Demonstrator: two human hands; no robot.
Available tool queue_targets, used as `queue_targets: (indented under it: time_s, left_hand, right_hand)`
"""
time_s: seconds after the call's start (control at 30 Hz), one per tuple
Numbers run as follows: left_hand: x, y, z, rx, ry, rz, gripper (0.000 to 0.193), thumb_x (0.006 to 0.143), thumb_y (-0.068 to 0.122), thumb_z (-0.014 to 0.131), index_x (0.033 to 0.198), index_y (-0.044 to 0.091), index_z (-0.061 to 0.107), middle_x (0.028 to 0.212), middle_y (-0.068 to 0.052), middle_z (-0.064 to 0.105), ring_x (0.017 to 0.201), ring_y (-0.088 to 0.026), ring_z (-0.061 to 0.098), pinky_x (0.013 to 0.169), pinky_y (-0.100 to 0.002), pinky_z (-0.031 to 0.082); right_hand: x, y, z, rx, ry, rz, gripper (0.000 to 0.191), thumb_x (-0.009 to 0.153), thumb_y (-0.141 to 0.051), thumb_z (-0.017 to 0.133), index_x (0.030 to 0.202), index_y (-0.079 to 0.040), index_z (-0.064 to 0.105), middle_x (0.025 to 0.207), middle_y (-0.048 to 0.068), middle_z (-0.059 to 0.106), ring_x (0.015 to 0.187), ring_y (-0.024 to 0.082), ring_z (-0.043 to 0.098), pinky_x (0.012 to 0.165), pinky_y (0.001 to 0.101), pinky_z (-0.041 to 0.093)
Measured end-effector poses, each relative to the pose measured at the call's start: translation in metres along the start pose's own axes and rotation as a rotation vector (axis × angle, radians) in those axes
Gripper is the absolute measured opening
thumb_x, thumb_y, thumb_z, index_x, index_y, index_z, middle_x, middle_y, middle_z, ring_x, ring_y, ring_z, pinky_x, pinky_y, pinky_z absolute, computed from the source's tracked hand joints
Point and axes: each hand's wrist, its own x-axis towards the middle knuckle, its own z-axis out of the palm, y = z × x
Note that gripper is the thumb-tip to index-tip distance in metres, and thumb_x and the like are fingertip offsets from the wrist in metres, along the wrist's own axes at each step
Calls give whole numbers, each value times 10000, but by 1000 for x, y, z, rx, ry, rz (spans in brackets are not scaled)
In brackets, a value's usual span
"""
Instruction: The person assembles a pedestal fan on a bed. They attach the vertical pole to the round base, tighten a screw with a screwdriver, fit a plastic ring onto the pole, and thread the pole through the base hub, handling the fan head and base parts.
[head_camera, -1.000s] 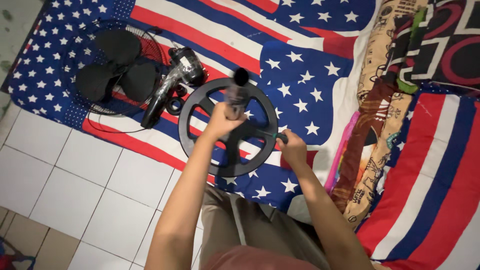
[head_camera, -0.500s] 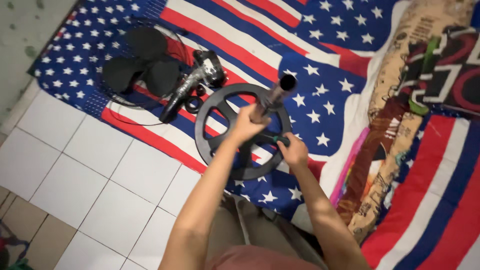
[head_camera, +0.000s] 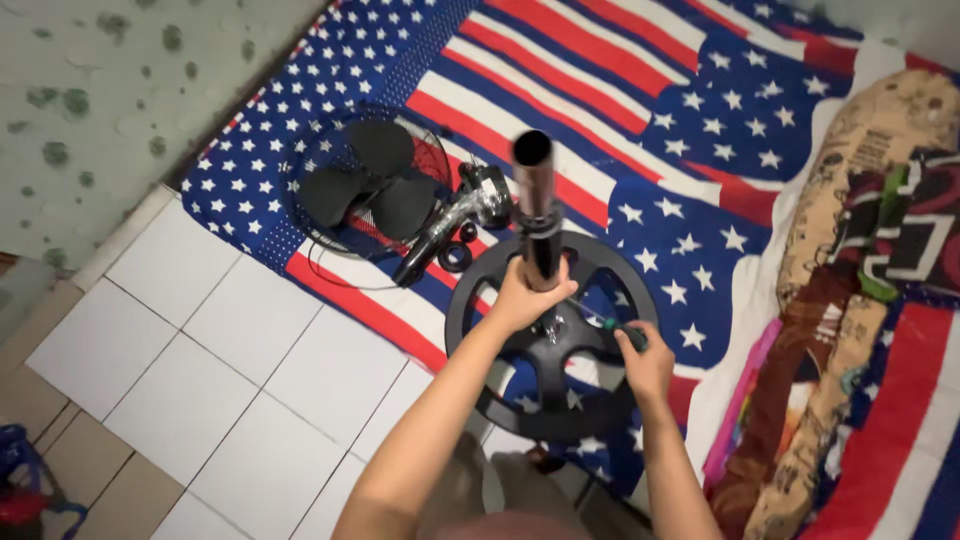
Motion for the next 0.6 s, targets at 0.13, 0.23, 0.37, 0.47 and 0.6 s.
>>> queue_targets:
  time_s: [0.13, 0.23, 0.37, 0.47, 0.6]
  left_hand:
    - [-1, -27, -16, 76, -140, -12, 254, 817, 159, 851, 854, 21, 642, 702, 20, 588, 674, -77, 519, 629, -289, 453]
    - [1, -48, -15, 128, -226, 91, 337, 753, 160, 866, 956, 9, 645, 766, 4, 595, 725, -80, 528, 650, -293, 474]
    - [1, -70, -16, 48, -359, 31, 394, 738, 153, 856, 1062, 16, 678, 835, -21, 639, 776, -69, 563, 690, -292, 507]
    - [-3, -80, -21, 48, -450, -69, 387, 770, 154, 861, 1084, 18, 682, 827, -22, 657, 791, -66, 565, 705, -295, 514]
    - [-10, -83, -19, 123, -501, 52, 614, 665, 140, 901, 1185, 14, 600, 816, -7, 647, 748, -63, 616, 682, -291, 524]
  right_hand:
    - [-22, -17, 27, -9, 98, -114, 347, 853, -332, 801, 1085, -87, 720, 918, 176, 748, 870, 332, 738, 760, 416, 555]
    - [-39, -19, 42, -60, 77, 70, 341, 864, -358, 785, 1095, -116, 721, 870, 169, 745, 792, 343, 749, 721, 436, 557]
    - [-64, -13, 56, -154, 168, 64, 357, 844, -361, 817, 1098, -126, 729, 892, 189, 744, 867, 385, 725, 743, 458, 555]
    - [-77, -10, 67, -160, 211, 135, 349, 809, -349, 823, 1081, -146, 743, 898, 196, 741, 862, 397, 719, 741, 463, 554]
    - [-91, -12, 80, -158, 212, 145, 322, 824, -339, 809, 1073, -149, 736, 896, 189, 742, 873, 394, 719, 747, 462, 551]
